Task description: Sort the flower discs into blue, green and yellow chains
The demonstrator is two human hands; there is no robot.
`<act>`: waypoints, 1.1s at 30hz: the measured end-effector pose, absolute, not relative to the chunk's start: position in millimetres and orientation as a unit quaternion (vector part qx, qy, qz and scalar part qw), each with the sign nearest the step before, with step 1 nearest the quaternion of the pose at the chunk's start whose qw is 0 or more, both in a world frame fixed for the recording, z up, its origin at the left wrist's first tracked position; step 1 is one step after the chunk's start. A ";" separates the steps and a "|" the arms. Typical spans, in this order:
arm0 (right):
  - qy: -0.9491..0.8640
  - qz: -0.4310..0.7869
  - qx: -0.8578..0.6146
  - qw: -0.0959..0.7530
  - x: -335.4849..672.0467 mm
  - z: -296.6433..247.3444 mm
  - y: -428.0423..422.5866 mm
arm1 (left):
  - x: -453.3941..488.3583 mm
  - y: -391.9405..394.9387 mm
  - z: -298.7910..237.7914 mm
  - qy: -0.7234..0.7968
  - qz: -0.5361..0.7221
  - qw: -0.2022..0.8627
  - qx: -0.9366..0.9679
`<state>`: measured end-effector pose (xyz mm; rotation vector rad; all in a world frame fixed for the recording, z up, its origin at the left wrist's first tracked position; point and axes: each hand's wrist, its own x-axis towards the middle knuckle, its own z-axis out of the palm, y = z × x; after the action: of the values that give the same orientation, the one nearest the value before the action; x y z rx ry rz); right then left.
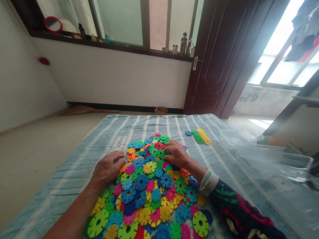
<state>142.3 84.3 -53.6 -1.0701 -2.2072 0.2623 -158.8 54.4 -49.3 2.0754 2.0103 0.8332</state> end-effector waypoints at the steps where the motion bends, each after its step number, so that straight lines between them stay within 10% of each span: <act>1: -0.832 0.120 -0.415 0.348 141.7 -52.9 84.1 | -159.0 54.3 -48.8 0.668 0.275 0.068 0.689; 10: -0.744 0.167 -0.465 0.449 213.8 -20.9 115.6 | -161.7 60.0 -46.6 0.679 0.256 0.079 0.684; 33: -0.676 0.019 -0.648 0.351 320.5 -68.3 143.4 | -161.3 60.8 -46.7 0.691 0.255 0.095 0.670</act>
<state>320.5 143.4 -68.3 -1.6771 -1.7504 0.0482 -161.3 60.8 -46.7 1.9861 2.0479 0.7548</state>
